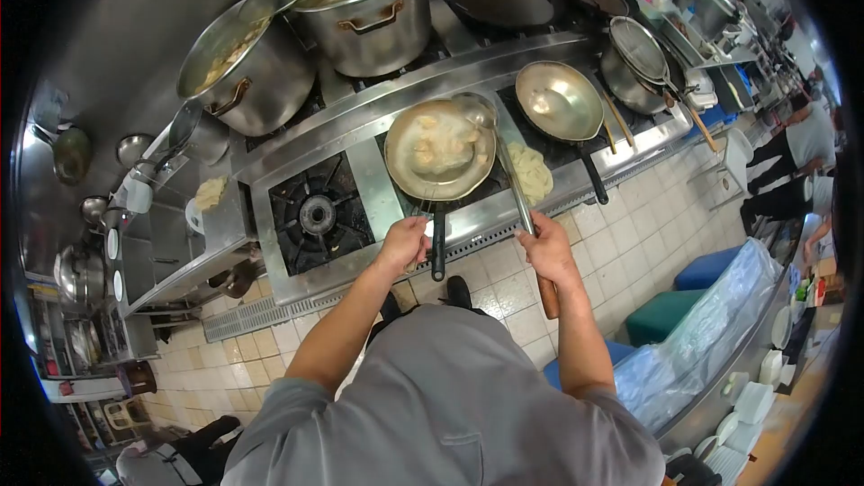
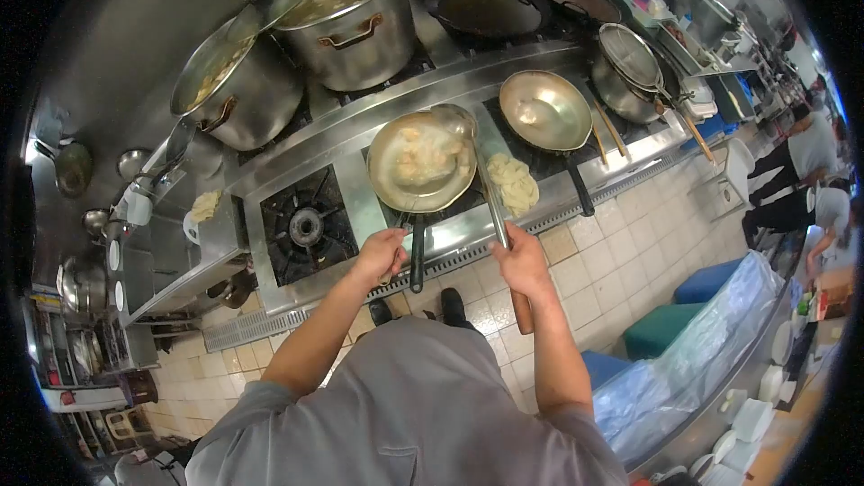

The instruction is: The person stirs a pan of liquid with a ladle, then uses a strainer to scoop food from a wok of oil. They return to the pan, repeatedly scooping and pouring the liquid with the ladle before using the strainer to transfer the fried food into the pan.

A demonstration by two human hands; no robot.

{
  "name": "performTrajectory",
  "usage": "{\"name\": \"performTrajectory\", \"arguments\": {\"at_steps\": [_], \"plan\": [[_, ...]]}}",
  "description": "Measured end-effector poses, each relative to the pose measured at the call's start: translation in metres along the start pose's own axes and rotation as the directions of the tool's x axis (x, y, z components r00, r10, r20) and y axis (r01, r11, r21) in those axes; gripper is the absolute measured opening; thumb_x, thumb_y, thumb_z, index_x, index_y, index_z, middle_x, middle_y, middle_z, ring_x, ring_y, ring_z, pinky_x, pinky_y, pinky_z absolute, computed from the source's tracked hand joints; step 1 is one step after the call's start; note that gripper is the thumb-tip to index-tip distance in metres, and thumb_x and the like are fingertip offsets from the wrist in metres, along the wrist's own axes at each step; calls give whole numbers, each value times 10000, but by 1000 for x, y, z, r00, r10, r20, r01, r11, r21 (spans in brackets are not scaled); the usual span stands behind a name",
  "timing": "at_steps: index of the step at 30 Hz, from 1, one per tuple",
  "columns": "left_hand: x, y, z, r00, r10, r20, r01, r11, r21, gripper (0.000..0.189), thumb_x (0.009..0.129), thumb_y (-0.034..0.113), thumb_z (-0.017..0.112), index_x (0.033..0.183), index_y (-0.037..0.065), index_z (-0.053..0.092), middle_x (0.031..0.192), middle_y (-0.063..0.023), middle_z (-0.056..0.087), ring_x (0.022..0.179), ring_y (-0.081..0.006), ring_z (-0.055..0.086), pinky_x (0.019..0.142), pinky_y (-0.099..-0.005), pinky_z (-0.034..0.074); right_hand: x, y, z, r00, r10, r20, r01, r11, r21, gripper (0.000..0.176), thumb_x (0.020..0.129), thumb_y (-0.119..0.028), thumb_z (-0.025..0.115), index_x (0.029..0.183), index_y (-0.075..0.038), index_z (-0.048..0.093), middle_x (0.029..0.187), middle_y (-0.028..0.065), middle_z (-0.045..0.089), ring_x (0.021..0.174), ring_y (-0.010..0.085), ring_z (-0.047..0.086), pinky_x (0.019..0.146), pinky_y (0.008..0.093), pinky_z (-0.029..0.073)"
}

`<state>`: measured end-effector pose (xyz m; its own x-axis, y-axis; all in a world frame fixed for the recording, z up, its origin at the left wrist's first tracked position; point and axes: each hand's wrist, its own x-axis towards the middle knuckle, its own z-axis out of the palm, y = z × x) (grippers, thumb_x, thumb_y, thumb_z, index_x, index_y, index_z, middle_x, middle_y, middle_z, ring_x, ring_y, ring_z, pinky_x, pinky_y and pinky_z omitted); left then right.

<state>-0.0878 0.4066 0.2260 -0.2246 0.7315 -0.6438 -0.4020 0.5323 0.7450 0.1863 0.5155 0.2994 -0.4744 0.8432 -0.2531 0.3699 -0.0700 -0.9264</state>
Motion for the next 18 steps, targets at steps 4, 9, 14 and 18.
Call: {"name": "performTrajectory", "arguments": {"at_steps": [4,9,14,18], "plan": [[-12,7,-20,975,152,-160,-75,911,405,330,999,170,508,1263,-13,583,664,-66,600,432,-151,519,403,-310,428,1,10,3,986,-153,-60,132,954,-268,290,859,-73,654,1141,-8,638,946,256,682,887,428,665,798,420,517],[-21,23,-59,797,604,-26,-208,314,926,304,962,138,542,1212,-23,599,905,-277,692,827,-424,695,757,-479,553,4,15,11,989,-122,-82,94,955,-283,268,849,-92,665,1101,-4,646,910,264,673,913,449,654,777,415,517],[-26,44,-64,878,479,-2,-147,274,951,295,958,128,539,1177,-56,609,994,-319,678,912,-441,691,813,-474,559,14,26,21,998,-35,-57,15,947,-322,225,848,-88,663,1053,5,650,866,257,667,841,440,649,751,421,508],[-27,52,-57,996,78,-45,-29,755,655,305,972,152,561,1187,-58,612,771,-149,656,548,-232,619,508,-361,497,18,35,27,994,-100,-51,86,968,-234,167,890,-67,654,1042,2,646,707,88,582,609,178,559,581,328,471]]}}
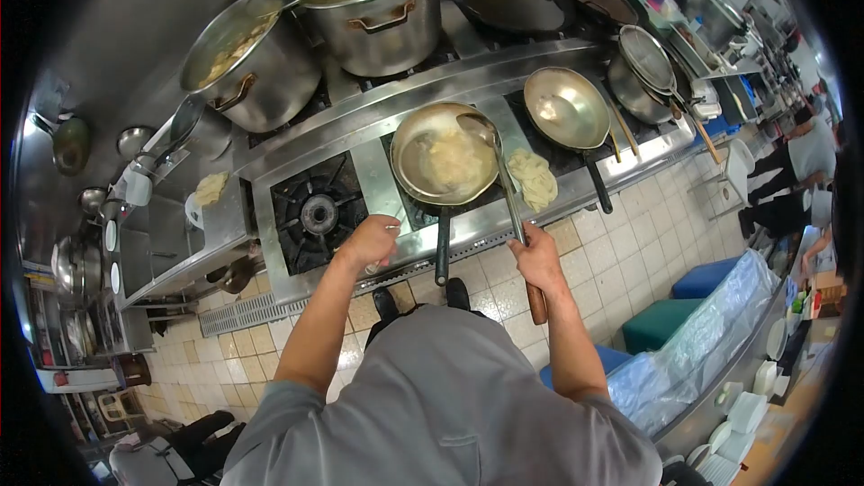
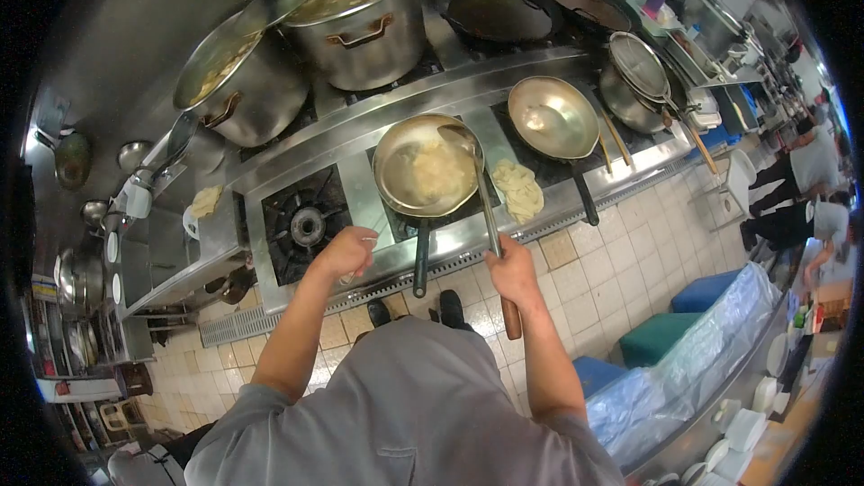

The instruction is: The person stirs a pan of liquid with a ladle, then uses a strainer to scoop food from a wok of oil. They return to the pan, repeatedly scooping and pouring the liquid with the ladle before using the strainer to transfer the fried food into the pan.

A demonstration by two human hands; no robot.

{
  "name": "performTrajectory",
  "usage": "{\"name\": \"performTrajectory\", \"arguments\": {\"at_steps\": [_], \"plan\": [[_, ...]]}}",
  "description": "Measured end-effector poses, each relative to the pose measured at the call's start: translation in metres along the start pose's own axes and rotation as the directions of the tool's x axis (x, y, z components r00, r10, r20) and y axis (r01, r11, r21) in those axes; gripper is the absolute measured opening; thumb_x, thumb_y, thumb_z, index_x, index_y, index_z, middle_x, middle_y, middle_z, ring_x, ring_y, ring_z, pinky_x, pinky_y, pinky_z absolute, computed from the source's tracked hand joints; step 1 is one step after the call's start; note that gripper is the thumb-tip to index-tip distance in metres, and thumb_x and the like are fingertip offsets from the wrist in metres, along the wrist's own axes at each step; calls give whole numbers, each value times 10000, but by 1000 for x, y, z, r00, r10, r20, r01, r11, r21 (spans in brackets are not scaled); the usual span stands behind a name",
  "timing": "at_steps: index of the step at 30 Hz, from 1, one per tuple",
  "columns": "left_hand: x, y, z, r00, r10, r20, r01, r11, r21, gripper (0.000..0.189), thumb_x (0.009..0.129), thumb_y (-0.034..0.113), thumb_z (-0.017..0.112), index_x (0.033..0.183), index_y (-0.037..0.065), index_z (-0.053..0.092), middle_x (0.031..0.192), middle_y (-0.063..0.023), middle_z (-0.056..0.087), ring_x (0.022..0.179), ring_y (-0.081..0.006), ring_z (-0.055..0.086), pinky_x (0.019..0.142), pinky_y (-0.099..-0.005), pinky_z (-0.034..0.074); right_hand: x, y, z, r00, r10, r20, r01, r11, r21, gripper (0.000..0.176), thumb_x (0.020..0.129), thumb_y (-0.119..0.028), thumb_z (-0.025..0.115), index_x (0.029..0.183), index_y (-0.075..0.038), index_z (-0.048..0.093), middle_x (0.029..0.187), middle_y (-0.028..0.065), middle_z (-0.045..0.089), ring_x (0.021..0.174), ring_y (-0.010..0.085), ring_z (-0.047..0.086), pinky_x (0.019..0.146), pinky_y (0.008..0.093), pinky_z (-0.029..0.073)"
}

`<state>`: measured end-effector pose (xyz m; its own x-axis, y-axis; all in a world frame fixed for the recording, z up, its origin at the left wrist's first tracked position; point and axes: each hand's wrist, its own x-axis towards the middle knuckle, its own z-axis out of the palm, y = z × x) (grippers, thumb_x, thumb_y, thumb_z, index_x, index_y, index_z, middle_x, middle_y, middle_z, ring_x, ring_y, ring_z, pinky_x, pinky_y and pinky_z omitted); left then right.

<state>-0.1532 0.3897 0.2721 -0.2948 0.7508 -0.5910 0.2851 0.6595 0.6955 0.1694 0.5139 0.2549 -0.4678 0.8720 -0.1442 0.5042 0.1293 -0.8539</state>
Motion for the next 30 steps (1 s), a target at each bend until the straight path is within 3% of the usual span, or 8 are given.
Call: {"name": "performTrajectory", "arguments": {"at_steps": [1,2,4,8,10,26,28,30], "plan": [[4,-3,3,997,3,72,7,992,-130,305,972,149,568,1195,-54,617,691,-90,614,452,-144,538,423,-303,430,-1,-2,0,999,40,20,-42,996,80,149,905,-60,643,1041,-1,647,693,50,568,573,137,535,531,302,458],[8,-7,9,998,0,70,9,991,-134,305,972,149,568,1195,-54,617,691,-90,614,452,-144,538,423,-303,430,-2,-4,-1,999,39,25,-41,996,78,149,905,-60,643,1041,-1,647,693,50,568,573,137,535,531,302,458],[17,-12,25,989,7,147,59,894,-443,299,996,171,550,1195,-47,603,661,-46,580,427,-126,472,406,-285,383,-5,-10,-4,989,143,41,-149,965,215,264,873,-57,633,1130,-7,669,770,154,654,706,210,612,699,345,493],[29,-22,62,990,3,139,95,711,-697,249,1025,226,529,1097,-1,601,651,-25,549,417,-112,445,397,-263,364,-9,-22,-11,991,133,25,-135,954,269,308,885,-42,627,1190,-12,657,780,117,662,721,148,593,694,312,491],[40,-33,79,995,21,94,52,708,-704,247,1030,234,523,1086,5,595,653,-24,548,415,-111,443,398,-261,364,-10,-29,-14,987,160,4,-159,975,153,313,887,-33,628,1198,-3,647,809,122,677,729,136,598,689,299,490],[-1,-43,83,975,210,-68,-205,749,-630,273,1070,232,459,1139,1,585,663,-22,541,412,-93,435,389,-251,354,-5,-15,2,999,28,-40,-24,996,87,344,886,-20,619,1227,21,621,969,191,715,871,207,671,811,325,510],[-6,-37,82,972,224,-76,-220,741,-634,270,1071,227,455,1142,1,584,664,-22,541,414,-94,435,390,-252,355,-5,-13,7,992,-120,-40,122,991,58,315,907,-23,621,1222,-22,628,713,7,566,578,76,512,505,267,440],[-10,-30,79,974,214,-73,-211,749,-628,285,1076,241,435,1149,5,578,631,-23,516,426,-96,428,407,-248,358,-12,-23,4,995,-100,8,99,990,104,329,902,-25,626,1231,-16,625,718,17,573,599,82,524,536,270,452]]}}
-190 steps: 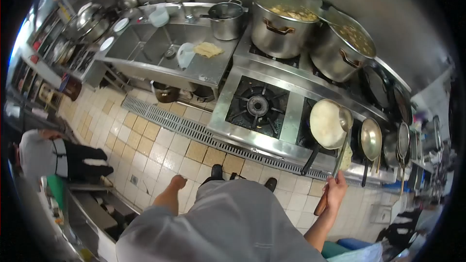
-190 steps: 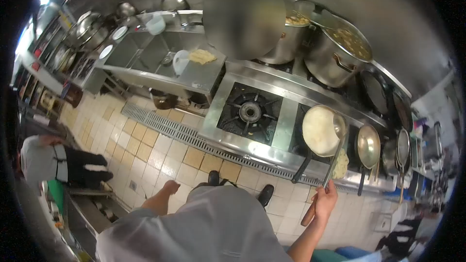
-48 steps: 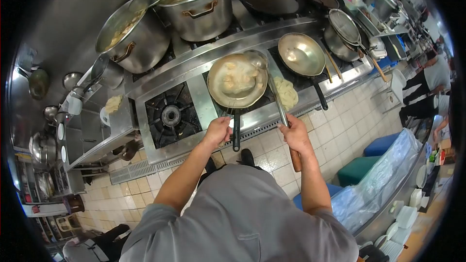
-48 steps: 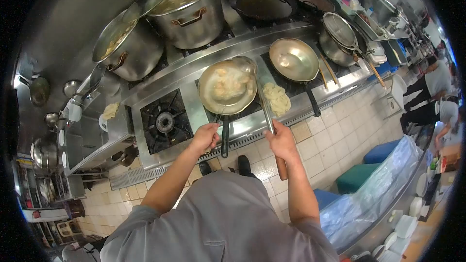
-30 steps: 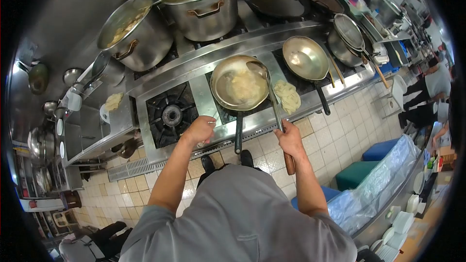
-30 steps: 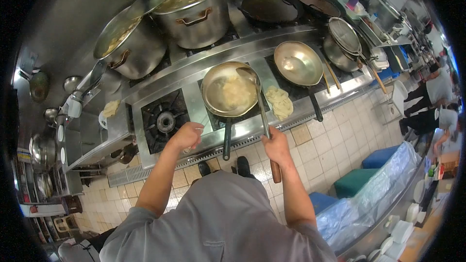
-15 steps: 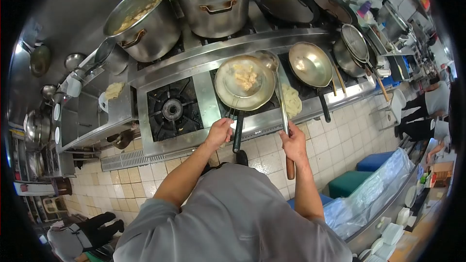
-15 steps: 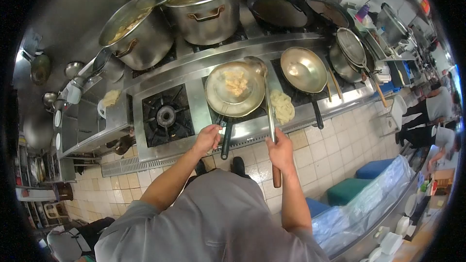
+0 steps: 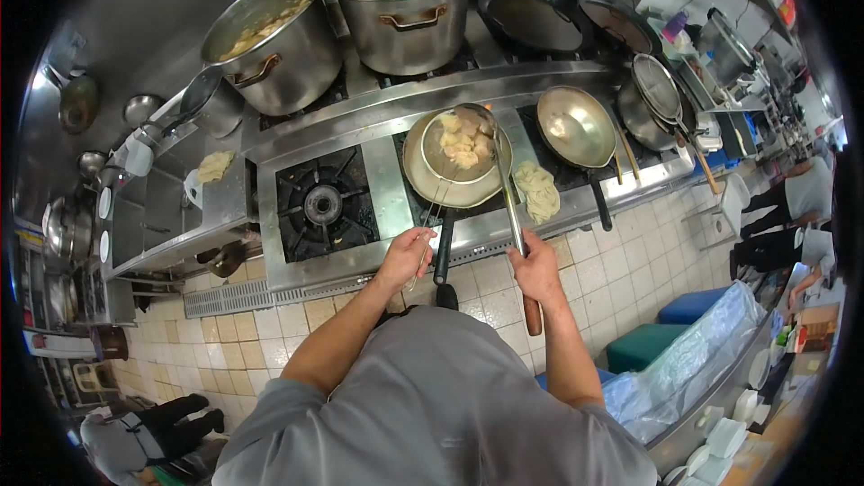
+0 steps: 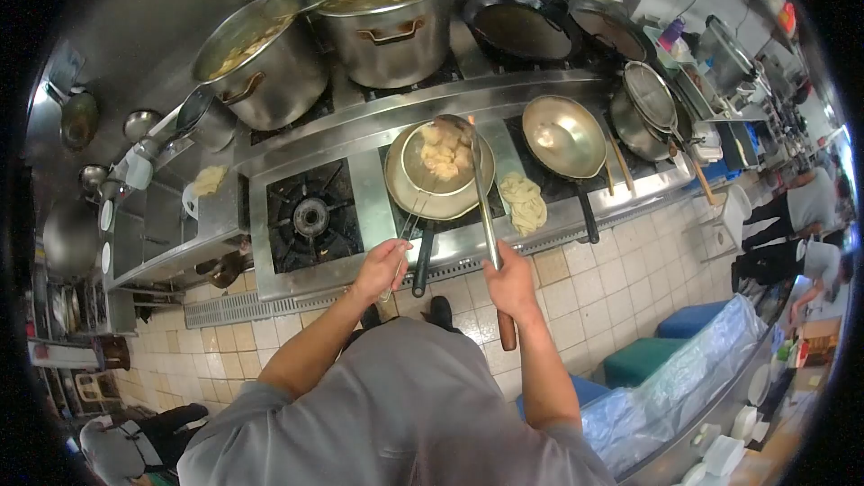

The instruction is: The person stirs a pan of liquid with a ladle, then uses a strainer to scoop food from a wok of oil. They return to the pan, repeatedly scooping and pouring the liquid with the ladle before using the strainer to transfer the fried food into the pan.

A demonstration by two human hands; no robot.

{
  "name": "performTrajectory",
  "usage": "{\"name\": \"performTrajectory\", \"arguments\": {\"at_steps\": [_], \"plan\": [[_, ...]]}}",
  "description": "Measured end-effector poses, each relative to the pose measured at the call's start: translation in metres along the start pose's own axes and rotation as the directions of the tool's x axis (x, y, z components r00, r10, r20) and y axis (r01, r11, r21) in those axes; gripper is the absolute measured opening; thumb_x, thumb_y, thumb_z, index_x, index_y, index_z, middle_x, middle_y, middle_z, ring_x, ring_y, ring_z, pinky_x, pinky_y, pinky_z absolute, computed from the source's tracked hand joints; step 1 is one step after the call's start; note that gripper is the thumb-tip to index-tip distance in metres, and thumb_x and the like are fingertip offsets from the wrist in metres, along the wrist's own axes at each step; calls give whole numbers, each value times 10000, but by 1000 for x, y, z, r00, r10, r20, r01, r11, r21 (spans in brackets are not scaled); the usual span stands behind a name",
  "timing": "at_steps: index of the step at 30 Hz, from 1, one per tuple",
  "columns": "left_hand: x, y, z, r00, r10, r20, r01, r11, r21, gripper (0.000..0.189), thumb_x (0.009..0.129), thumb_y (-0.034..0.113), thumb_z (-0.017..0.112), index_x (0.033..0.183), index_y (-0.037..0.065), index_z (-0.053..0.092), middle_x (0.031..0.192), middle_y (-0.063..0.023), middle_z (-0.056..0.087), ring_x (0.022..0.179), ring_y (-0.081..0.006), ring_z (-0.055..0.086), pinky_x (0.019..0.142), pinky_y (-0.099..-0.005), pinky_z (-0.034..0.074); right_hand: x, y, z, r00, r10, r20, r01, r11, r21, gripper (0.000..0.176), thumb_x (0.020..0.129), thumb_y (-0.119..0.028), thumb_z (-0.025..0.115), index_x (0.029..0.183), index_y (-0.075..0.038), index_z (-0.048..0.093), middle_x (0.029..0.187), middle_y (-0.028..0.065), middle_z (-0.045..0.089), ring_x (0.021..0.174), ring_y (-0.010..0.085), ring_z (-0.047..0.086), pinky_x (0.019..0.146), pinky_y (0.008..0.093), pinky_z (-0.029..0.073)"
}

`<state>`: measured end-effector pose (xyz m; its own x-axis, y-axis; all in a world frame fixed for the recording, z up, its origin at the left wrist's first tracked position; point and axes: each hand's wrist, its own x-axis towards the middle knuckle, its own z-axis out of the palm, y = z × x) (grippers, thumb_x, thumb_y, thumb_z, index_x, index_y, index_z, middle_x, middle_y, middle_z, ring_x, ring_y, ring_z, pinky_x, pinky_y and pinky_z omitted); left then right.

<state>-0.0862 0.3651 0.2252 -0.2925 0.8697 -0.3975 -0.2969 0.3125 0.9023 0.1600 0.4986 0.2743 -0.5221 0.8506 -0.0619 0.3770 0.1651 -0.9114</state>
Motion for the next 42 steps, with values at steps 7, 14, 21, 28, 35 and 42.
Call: {"name": "performTrajectory", "arguments": {"at_steps": [7,14,21,28,35,42], "plan": [[-3,-7,-4,1000,-10,-22,9,998,-57,261,1066,221,468,1151,3,584,667,-25,542,416,-95,427,386,-249,353,-17,-27,-8,993,98,-70,-105,989,-105,441,884,-30,625,1321,16,577,1095,256,698,1081,330,687,893,344,514],[-8,2,1,999,0,-52,-3,999,-48,259,1064,230,476,1127,6,590,663,-24,544,418,-90,427,386,-248,353,-9,-24,-8,993,70,-92,-69,997,22,390,900,-67,629,1278,20,592,1003,206,711,955,288,701,852,331,519],[-5,16,3,993,-61,-96,52,995,-86,282,1059,250,484,1097,-7,592,658,-21,545,433,-91,435,407,-250,355,-12,-35,14,865,394,311,-502,677,538,123,971,-118,580,995,1,596,736,47,579,501,122,486,451,272,379],[-12,3,-4,988,-149,-44,143,983,-115,302,1052,285,511,1115,3,596,667,-18,554,443,-96,439,418,-247,358,-18,-35,10,847,370,382,-508,347,788,216,990,-145,567,1146,4,571,781,58,566,499,127,455,463,274,353],[-12,4,8,990,-138,-10,135,984,-118,310,1053,293,512,1125,3,597,671,-20,555,438,-99,440,422,-244,357,-19,-41,-1,891,335,305,-441,487,754,223,992,-142,571,1175,-15,580,781,52,576,499,125,480,458,273,362],[-12,4,15,992,-128,-17,126,989,-72,291,1057,268,503,1118,0,596,671,-25,552,423,-97,437,412,-247,353,-19,-33,-5,927,290,239,-372,614,696,200,989,-136,580,1155,-26,591,760,24,577,484,108,508,432,252,387]]}}
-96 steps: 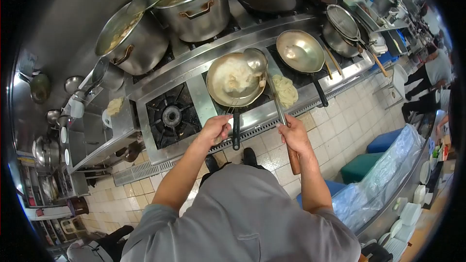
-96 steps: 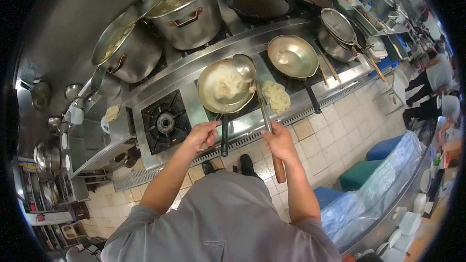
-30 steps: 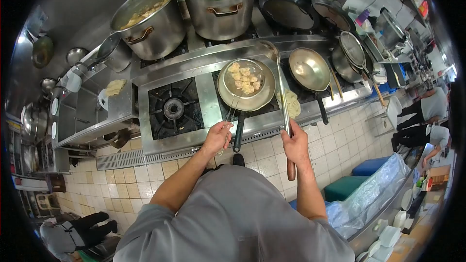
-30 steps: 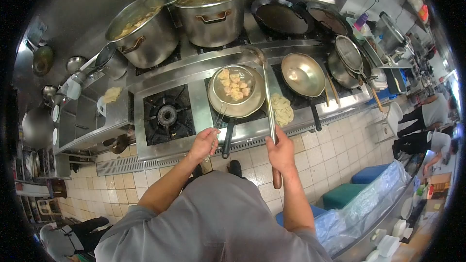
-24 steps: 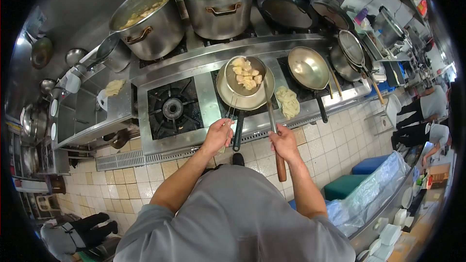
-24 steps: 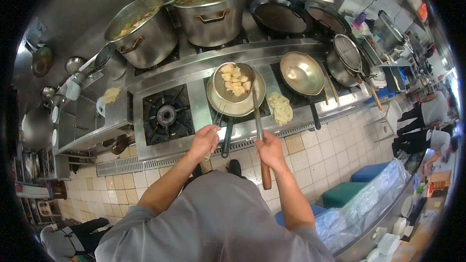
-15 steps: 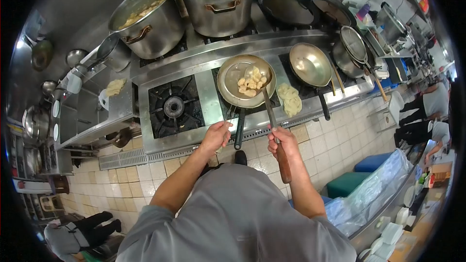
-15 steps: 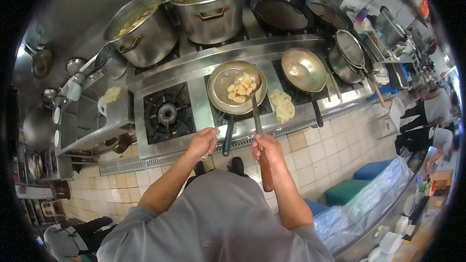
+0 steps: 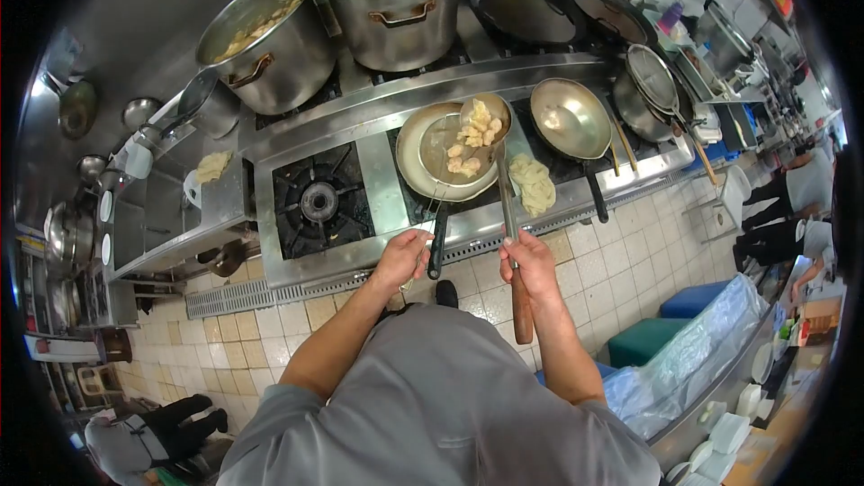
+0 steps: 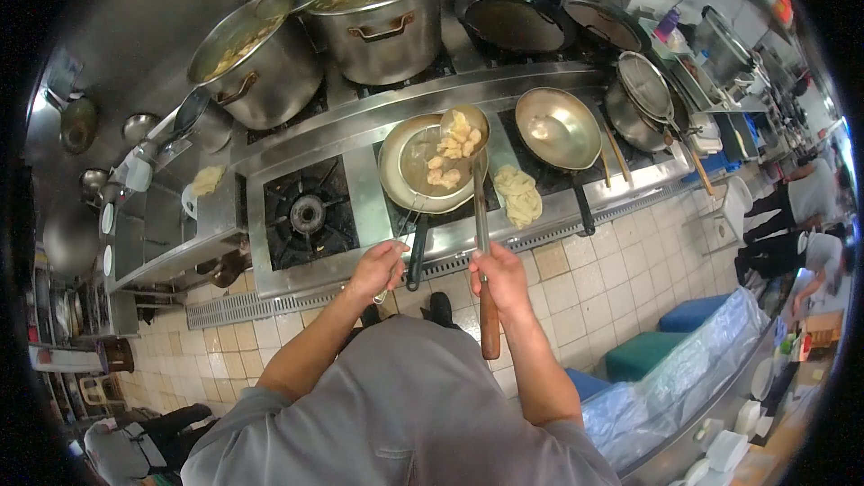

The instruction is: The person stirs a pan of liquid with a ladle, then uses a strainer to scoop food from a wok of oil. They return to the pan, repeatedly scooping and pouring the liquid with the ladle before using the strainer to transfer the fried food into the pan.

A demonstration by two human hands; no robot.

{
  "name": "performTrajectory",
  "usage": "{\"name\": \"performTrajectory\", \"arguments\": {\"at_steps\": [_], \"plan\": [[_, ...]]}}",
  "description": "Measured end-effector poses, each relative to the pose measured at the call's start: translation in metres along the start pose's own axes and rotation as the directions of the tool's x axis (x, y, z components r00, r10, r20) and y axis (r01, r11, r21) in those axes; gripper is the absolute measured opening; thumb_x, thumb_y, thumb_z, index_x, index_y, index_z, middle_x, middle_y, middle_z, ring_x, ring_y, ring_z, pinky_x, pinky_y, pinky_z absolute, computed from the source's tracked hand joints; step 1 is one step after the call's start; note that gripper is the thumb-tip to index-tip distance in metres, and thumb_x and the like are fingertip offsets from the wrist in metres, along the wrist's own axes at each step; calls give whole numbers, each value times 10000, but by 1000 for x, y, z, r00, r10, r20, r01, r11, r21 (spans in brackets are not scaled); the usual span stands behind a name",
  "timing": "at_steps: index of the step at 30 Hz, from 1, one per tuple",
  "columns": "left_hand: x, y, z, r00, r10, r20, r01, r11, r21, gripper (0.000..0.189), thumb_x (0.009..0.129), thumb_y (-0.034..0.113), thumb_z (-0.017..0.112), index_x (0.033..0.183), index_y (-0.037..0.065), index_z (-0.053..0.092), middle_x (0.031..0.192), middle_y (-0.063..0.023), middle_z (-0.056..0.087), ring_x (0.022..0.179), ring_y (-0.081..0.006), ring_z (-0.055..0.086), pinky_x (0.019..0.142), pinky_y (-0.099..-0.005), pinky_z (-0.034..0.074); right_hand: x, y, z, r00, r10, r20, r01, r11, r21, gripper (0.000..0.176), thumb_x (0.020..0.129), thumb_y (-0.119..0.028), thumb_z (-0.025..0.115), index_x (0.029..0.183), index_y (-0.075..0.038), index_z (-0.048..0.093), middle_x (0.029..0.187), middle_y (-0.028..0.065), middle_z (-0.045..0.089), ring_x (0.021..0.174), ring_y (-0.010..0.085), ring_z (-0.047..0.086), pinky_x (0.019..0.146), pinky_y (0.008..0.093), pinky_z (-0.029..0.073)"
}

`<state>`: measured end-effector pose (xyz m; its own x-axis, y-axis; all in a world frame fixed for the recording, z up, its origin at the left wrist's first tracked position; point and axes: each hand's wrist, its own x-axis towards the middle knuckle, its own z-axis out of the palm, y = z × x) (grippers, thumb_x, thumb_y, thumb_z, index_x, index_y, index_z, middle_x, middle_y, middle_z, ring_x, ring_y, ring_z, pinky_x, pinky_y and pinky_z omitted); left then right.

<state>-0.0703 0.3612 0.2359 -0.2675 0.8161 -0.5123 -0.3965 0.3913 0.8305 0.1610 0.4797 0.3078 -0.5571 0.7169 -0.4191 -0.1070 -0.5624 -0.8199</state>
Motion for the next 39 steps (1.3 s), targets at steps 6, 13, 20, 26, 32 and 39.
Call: {"name": "performTrajectory", "arguments": {"at_steps": [6,13,20,26,32,39], "plan": [[-6,7,6,1000,18,-13,-17,995,97,313,1058,282,492,1132,-8,582,652,-26,536,422,-95,427,425,-252,356,9,12,-14,998,-15,54,16,1000,-9,113,975,-109,574,1044,-31,620,750,20,570,503,101,527,447,251,415],[-3,6,-2,999,36,-1,-36,986,161,291,1054,262,499,1122,-7,585,638,-23,535,413,-95,434,410,-259,359,10,11,-19,1000,-2,3,3,960,-282,118,963,-70,580,1063,-17,616,719,18,554,503,91,522,462,249,416],[-4,11,-7,1000,-16,-11,18,974,226,278,1048,264,511,1086,8,614,633,-25,535,413,-99,437,406,-262,355,13,0,-36,977,185,107,-202,962,182,146,969,-160,596,1035,-30,602,758,26,551,512,110,476,465,275,342],[-14,12,-8,999,-41,8,39,982,183,284,1048,255,511,1109,-4,610,636,-21,533,419,-97,426,409,-260,345,-3,-9,-29,968,203,149,-246,889,386,276,989,-165,586,1204,9,575,796,30,583,522,80,459,473,235,364],[-17,4,-21,998,-43,46,41,998,53,299,1050,259,506,1133,-12,598,654,-29,544,424,-95,427,400,-243,334,-30,-16,-24,966,101,239,-215,830,515,308,988,-165,578,1255,-12,573,804,14,577,537,82,469,476,233,339],[-17,5,-38,995,-25,93,31,997,-63,287,1046,267,524,1129,4,604,667,-31,552,424,-94,429,396,-233,330,-100,-20,-22,973,12,230,-194,583,789,405,1026,-159,489,1377,40,465,816,23,576,531,56,465,478,238,380]]}}
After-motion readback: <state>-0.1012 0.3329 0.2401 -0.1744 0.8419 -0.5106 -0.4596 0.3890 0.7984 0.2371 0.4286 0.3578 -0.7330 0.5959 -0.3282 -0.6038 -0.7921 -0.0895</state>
